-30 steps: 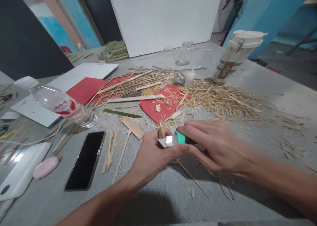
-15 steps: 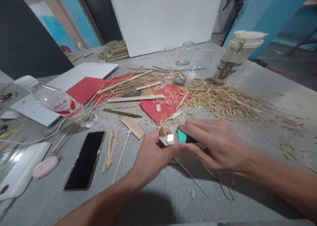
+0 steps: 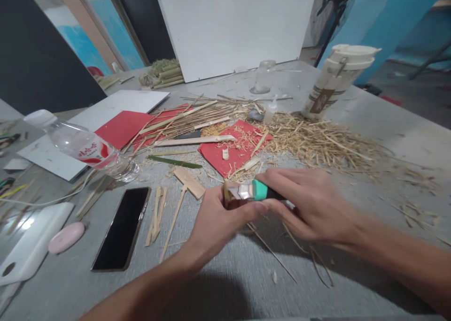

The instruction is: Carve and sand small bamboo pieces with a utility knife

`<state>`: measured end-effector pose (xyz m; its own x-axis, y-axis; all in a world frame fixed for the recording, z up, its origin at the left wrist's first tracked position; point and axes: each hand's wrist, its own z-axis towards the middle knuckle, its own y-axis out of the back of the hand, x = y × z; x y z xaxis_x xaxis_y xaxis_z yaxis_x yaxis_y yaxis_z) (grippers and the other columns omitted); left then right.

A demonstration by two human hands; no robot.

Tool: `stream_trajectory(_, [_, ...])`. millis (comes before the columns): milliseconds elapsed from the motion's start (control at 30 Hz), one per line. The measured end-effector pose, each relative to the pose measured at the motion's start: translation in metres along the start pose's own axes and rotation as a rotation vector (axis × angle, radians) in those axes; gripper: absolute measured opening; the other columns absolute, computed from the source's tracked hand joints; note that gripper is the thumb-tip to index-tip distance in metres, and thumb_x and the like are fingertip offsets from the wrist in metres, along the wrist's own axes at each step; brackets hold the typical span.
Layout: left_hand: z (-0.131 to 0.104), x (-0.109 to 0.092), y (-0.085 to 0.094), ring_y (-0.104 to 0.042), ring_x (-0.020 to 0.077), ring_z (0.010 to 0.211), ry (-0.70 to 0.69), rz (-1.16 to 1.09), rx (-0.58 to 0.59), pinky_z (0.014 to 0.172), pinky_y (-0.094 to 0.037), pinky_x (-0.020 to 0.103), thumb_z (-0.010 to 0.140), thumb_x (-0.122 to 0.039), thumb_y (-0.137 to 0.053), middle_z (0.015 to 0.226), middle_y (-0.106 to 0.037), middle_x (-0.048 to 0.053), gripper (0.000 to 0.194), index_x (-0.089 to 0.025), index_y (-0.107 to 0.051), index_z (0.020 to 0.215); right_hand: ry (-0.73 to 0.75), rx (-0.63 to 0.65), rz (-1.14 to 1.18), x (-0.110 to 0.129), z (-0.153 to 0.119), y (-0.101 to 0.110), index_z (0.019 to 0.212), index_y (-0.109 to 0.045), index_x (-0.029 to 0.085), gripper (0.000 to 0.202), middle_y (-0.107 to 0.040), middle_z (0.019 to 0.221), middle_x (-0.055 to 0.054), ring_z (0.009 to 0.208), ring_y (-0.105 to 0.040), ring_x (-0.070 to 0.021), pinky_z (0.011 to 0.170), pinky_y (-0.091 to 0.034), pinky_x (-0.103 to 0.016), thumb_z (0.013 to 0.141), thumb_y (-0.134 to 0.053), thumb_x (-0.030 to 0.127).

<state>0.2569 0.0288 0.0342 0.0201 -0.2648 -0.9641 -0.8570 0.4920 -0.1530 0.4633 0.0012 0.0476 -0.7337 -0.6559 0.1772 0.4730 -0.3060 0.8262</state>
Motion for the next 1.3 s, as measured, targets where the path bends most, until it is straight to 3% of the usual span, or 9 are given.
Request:
stream_trajectory(133, [0.001,-0.003,0.001,-0.032,0.0106,0.061,0.006,-0.002,-0.019,0.055,-0.028,0.027,0.063,-0.059,-0.095,0.065,-0.042,-0.005,0.059,-0.022,-0.050,0.067,0.013,0.083,0.078,0.000,0.000,-0.001,0.104,-0.063,0.016,0.039,-0.057,0.078,0.000,0.066,-0.049,-0.0129,0.062,-0.030,-0.030,0.116,-0.039,0.044])
stream_trajectory(300, [-0.002,-0.004,0.002,-0.029,0.0109,0.061,-0.031,0.054,-0.017,0.055,-0.026,0.028,0.066,-0.063,-0.094,0.063,-0.040,-0.005,0.060,-0.022,-0.051,0.066,0.014,0.100,0.113,0.000,0.000,-0.001,0.102,-0.062,0.016,0.038,-0.056,0.078,0.000,0.065,-0.048,-0.0125,0.062,-0.030,-0.031,0.116,-0.039,0.043])
stream_trajectory(567, [-0.009,0.003,-0.002,-0.022,0.0096,0.060,-0.061,0.147,-0.029,0.055,-0.017,0.028,0.088,-0.072,-0.074,0.062,-0.030,-0.006,0.065,-0.021,-0.042,0.062,-0.061,0.001,-0.061,0.006,-0.001,-0.001,0.095,-0.057,0.018,0.031,-0.059,0.076,-0.001,0.064,-0.051,-0.0126,0.059,-0.028,-0.028,0.114,-0.043,0.038])
stream_trajectory(700, [-0.005,0.002,-0.004,-0.033,0.0093,0.063,-0.021,0.020,0.039,0.057,-0.029,0.026,0.072,-0.062,-0.091,0.068,-0.043,-0.005,0.057,-0.019,-0.054,0.071,-0.023,-0.030,-0.036,0.002,-0.001,-0.001,0.101,-0.059,0.018,0.033,-0.061,0.077,-0.001,0.064,-0.054,-0.0133,0.059,-0.030,-0.028,0.116,-0.041,0.042])
stream_trajectory(767, [-0.002,-0.001,-0.003,-0.034,0.0092,0.063,-0.025,-0.028,0.048,0.058,-0.032,0.025,0.068,-0.057,-0.094,0.068,-0.043,-0.005,0.056,-0.020,-0.053,0.070,-0.003,-0.009,0.010,0.001,-0.001,-0.002,0.102,-0.060,0.017,0.035,-0.059,0.077,0.000,0.064,-0.053,-0.0133,0.059,-0.030,-0.029,0.116,-0.040,0.043])
stream_trajectory(1000, [-0.002,-0.005,0.003,-0.029,0.0107,0.062,-0.027,0.093,-0.002,0.055,-0.027,0.026,0.072,-0.057,-0.091,0.064,-0.037,-0.005,0.057,-0.021,-0.047,0.064,-0.013,0.102,0.102,0.003,0.001,-0.001,0.097,-0.062,0.017,0.040,-0.057,0.077,0.000,0.064,-0.051,-0.0123,0.060,-0.029,-0.031,0.116,-0.040,0.044])
stream_trajectory(1167, [-0.004,-0.007,0.003,-0.031,0.0124,0.064,-0.044,0.078,-0.014,0.057,-0.027,0.028,0.072,-0.064,-0.090,0.066,-0.041,-0.003,0.058,-0.021,-0.052,0.067,0.002,0.069,0.059,0.004,-0.001,0.000,0.102,-0.062,0.017,0.038,-0.056,0.076,0.000,0.064,-0.051,-0.0131,0.060,-0.028,-0.031,0.116,-0.039,0.044])
stream_trajectory(1300, [-0.008,-0.006,0.001,-0.023,0.0118,0.063,-0.051,0.119,0.001,0.055,-0.021,0.028,0.078,-0.071,-0.082,0.065,-0.033,-0.004,0.063,-0.021,-0.048,0.064,-0.019,0.005,-0.027,0.007,-0.003,-0.003,0.099,-0.058,0.018,0.034,-0.059,0.077,-0.001,0.064,-0.053,-0.0132,0.058,-0.027,-0.030,0.115,-0.040,0.042])
